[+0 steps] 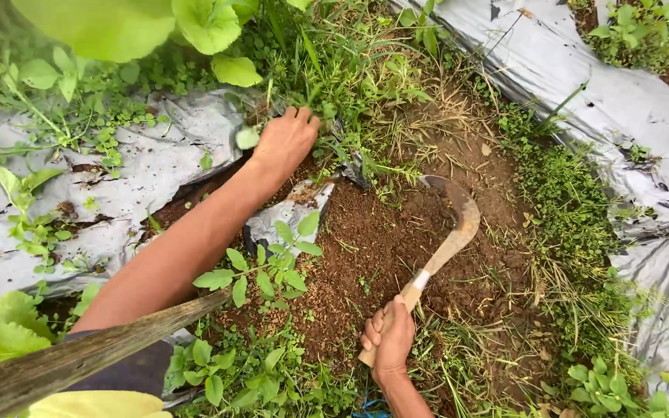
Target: Weeding a vegetable garden using a hand sickle and pulling weeds by hand
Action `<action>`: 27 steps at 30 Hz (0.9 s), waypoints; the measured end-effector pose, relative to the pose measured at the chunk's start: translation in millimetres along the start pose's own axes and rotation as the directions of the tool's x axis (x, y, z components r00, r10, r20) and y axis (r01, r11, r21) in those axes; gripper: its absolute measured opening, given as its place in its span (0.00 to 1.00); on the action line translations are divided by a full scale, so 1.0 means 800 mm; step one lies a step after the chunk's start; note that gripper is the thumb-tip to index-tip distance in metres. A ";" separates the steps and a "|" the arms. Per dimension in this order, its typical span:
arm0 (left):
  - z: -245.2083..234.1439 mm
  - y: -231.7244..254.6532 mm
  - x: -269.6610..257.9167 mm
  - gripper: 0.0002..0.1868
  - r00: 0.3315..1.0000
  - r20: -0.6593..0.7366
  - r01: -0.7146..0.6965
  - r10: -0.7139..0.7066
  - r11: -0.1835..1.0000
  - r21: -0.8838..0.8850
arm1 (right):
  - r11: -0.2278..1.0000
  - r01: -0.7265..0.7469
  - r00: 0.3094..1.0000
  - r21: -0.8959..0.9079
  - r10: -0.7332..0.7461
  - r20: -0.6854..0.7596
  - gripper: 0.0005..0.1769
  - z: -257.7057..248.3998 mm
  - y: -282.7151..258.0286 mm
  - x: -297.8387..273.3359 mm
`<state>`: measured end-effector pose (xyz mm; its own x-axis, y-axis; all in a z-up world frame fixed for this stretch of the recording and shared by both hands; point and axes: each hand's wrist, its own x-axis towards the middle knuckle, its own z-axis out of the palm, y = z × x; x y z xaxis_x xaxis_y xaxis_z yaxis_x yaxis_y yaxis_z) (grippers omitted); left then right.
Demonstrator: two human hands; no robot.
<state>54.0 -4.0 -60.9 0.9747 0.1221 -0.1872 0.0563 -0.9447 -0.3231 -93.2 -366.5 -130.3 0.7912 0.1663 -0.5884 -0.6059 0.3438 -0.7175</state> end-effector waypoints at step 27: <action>-0.085 0.032 -0.048 0.04 0.971 0.240 0.217 -0.003 0.441 -0.871 | 0.999 0.000 1.000 0.037 -0.001 0.007 0.18 -0.005 0.002 0.004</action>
<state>32.7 -53.8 0.9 0.8940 0.1945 -0.4037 0.4248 -0.6549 0.6250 -92.1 -369.1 -135.2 0.7922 0.1728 -0.5852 -0.6021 0.3775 -0.7036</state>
